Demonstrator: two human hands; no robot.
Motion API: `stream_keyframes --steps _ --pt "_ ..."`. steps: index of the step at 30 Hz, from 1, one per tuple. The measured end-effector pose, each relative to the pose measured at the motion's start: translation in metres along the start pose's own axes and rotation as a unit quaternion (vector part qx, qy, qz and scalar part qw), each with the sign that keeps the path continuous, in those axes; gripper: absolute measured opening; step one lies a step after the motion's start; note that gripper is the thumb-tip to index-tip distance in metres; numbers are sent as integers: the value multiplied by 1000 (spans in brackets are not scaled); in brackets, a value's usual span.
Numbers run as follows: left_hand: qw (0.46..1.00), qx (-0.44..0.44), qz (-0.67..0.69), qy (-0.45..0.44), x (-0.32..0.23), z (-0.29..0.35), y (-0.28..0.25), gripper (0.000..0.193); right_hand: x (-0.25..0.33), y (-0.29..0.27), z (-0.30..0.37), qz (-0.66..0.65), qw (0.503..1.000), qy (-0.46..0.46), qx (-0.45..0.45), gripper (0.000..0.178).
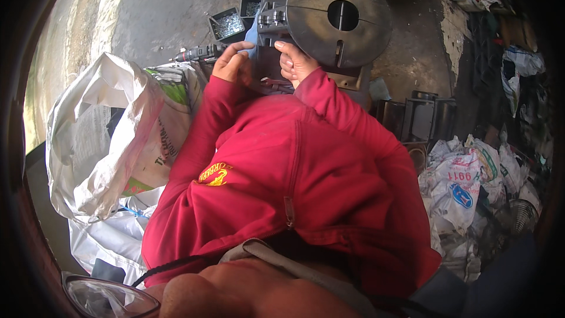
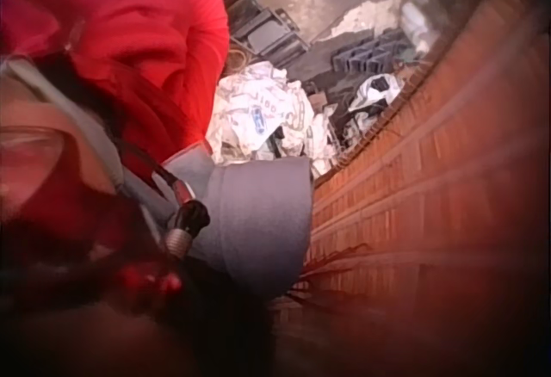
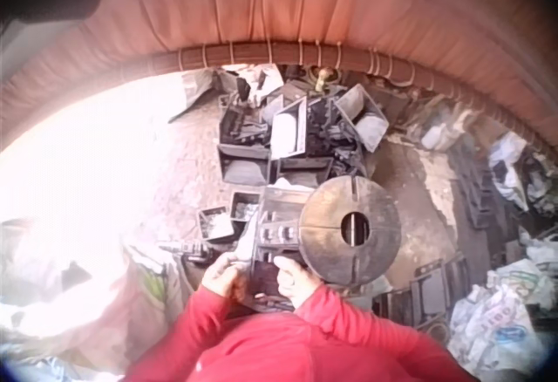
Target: The person sits on the floor and uses a wrench to tighten bolts on a metal frame. They then pick up a circular metal component and attach it to the frame, securing it with additional bolts.
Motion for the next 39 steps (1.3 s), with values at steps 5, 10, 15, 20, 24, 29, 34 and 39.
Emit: stream_keyframes --steps 5,10,15,20,24,29,34,39 --pt "978 -61 -182 76 -29 19 -13 18 1 2 2 -11 1000 -12 0 39" --pt "821 -49 -488 294 -48 20 -8 22 2 6 2 -14 1000 -23 -11 35" --pt "921 -51 -273 272 -47 18 1 15 3 8 4 -28 1000 -1 -3 33" --pt "866 -35 -384 317 -54 18 10 29 1 5 2 -29 1000 -1 8 27" --pt "845 -21 -391 366 -58 20 31 31 0 4 2 -23 1000 -18 4 23" --pt "834 -12 -373 407 -49 8 42 27 3 6 3 -30 999 -30 2 20" --pt "753 -20 -435 493 -45 4 44 24 3 7 4 -36 999 -28 -10 19" --pt "659 34 -492 567 -45 -2 51 25 -9 -2 -6 -55 998 -33 29 20"
Point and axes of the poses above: each hand's wrist, its own z-axis away from the middle knuckle, its own y-axis out of the palm, x = y × z, the point moved 3 cm from there along -z, towards the middle knuckle, and after that the axes turned 5 degrees about z, right-handed, at the moved point
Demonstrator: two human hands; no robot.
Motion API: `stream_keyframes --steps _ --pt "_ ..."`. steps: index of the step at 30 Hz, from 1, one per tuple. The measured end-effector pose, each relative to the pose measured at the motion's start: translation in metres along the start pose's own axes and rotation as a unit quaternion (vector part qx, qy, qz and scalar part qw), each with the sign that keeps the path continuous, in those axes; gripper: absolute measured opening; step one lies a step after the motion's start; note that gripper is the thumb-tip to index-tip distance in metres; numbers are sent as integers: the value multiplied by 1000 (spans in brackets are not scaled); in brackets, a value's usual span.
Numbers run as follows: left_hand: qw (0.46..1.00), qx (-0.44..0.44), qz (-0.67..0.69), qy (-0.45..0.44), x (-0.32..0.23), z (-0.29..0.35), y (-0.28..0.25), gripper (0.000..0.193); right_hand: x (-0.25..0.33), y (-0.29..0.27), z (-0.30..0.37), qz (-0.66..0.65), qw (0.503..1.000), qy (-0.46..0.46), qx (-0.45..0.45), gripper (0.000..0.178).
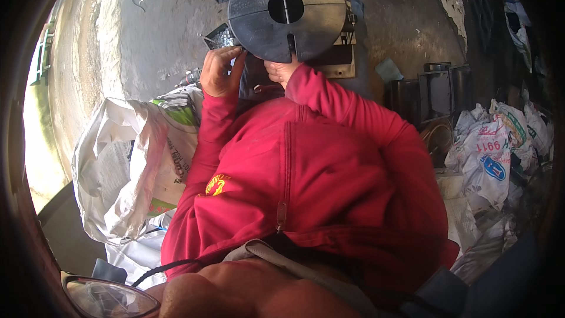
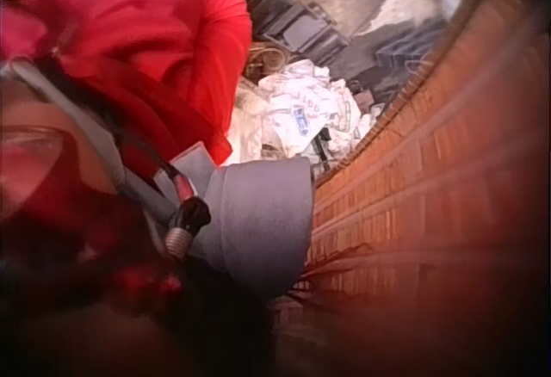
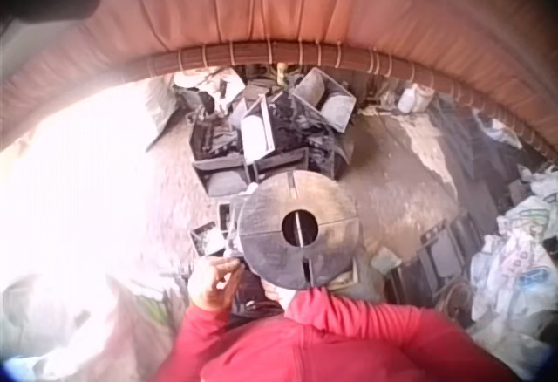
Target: The person sits on the floor and uses a wrench to tighten bolts on a metal frame. They then pick up a circular metal component and attach it to the frame, securing it with additional bolts.
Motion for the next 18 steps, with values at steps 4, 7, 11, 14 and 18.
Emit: stream_keyframes --steps 4,7,11,14,18 --pt "994 -1 -58 95 -4 -1 3 28 -7 -5 -7 -3 1000 -8 19 20" --pt "991 0 -77 113 -8 0 4 25 -11 -7 -12 -5 1000 -4 3 18" --pt "992 5 -75 100 -6 1 5 27 -17 -9 -14 -11 999 -32 18 16" --pt "993 8 -75 94 -9 0 6 26 -16 -11 -11 9 998 -39 47 19" --pt "990 48 -70 113 -10 -10 2 27 -20 -14 -18 -8 998 -49 48 21"
Point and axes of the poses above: each hand's wrist, its own z-axis away from the middle knuckle, its own y-axis out of the palm, x = y × z, the point moved 3 cm from there along -z, towards the middle knuckle, and after that the axes turned 5 degrees about z, right-handed, at the moved point
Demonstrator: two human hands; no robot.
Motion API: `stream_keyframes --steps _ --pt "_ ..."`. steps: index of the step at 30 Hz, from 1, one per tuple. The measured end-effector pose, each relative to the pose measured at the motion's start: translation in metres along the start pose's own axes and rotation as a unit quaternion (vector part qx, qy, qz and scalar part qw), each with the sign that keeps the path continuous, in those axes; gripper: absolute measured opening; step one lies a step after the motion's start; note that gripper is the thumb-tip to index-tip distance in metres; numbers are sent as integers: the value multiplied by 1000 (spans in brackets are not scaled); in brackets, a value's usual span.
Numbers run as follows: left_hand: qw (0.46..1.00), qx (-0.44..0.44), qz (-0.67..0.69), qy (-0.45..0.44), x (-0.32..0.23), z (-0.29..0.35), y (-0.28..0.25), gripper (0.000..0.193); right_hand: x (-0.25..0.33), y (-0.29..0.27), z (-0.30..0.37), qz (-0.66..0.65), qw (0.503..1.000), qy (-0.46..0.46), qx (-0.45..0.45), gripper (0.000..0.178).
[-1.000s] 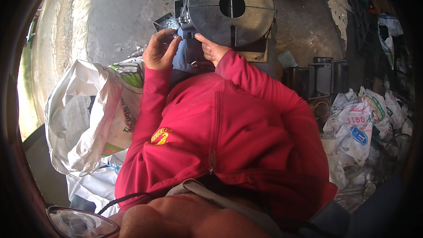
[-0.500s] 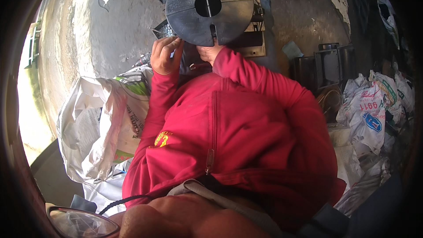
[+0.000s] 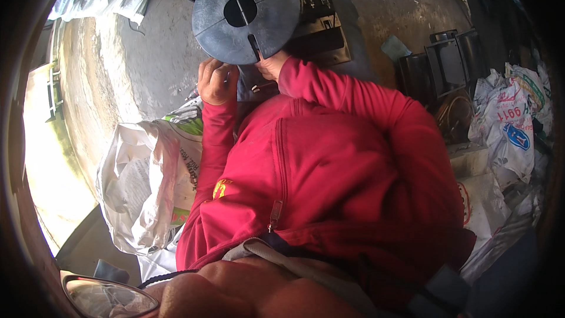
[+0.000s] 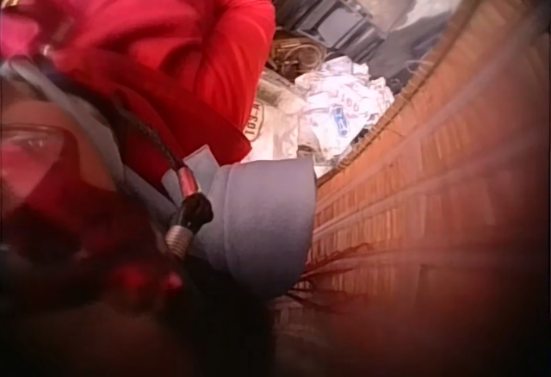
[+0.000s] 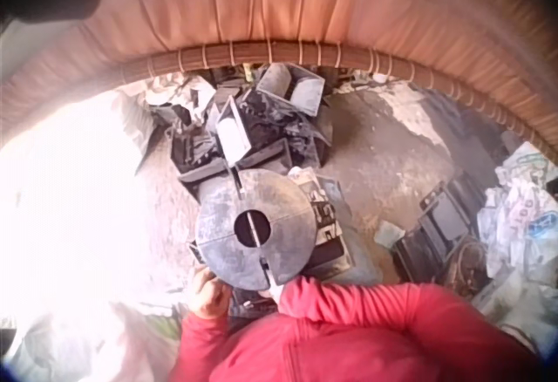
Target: The person sits on the floor and uses a wrench to tighten bolts on a metal frame. They then pick up a circular metal component and attach it to the frame, securing it with additional bolts.
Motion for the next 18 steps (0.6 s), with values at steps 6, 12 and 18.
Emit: stream_keyframes --steps 6,12,18 --pt "999 20 28 -20 4 -2 -4 28 -6 1 0 -47 998 -7 -38 18" --pt "978 22 64 -199 -2 -3 -8 26 -6 -1 -1 -42 999 -13 -15 19" --pt "960 32 66 -272 -8 -5 -7 21 -7 -5 -3 -40 999 -2 -23 21"
Point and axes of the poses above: each hand's wrist, its own z-axis away from the middle knuckle, its own y-axis out of the palm, x = y × z, the point moved 3 cm from there along -z, towards the middle knuckle, and after that the axes turned 5 degrees about z, right-handed, at the moved point
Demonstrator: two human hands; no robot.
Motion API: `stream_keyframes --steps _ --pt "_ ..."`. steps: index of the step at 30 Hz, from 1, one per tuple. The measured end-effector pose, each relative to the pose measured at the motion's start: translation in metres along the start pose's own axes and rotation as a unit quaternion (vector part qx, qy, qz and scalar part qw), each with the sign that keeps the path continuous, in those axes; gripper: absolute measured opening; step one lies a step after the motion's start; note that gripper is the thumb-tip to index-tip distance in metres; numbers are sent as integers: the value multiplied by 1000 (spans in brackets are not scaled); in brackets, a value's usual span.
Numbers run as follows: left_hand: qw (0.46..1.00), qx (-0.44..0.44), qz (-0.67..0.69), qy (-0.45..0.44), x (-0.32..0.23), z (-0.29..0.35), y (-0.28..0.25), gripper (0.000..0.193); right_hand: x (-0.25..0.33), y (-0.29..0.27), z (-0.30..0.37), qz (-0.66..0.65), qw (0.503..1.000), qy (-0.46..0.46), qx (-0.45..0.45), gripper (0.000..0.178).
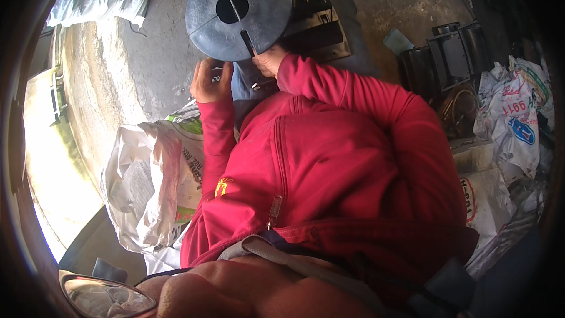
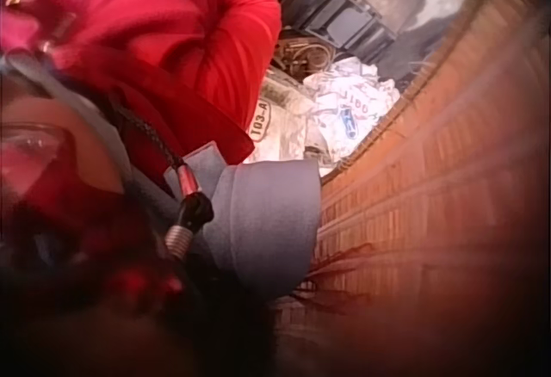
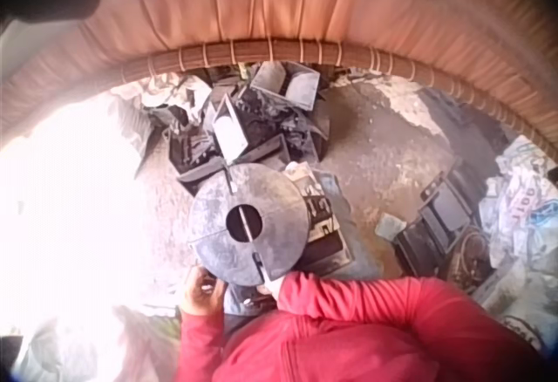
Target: The person sits on the floor and uses a wrench to tighten bolts on a metal frame. They then pick up a circular metal component and attach it to the frame, securing it with additional bolts.
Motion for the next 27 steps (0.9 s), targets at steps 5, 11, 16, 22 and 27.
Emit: stream_keyframes --steps 5,11,16,22,27 --pt "987 18 -76 138 -1 -2 -3 25 6 6 3 19 1000 0 16 23" --pt "983 29 -87 159 -2 -6 -5 29 13 12 5 35 999 1 1 21" --pt "994 -19 -68 87 2 6 1 31 13 12 4 35 999 11 -5 17" --pt "987 15 -94 126 5 -1 0 23 11 13 4 27 1000 8 0 17" --pt "976 45 -108 183 -5 -10 -5 19 11 12 1 30 999 32 -7 19"
Point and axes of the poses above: each hand's wrist, its own z-axis away from the middle knuckle, its own y-axis out of the palm, x = y × z, the point moved 3 cm from there along -z, towards the middle knuckle, and after that the axes turned 5 degrees about z, right-handed, at the moved point
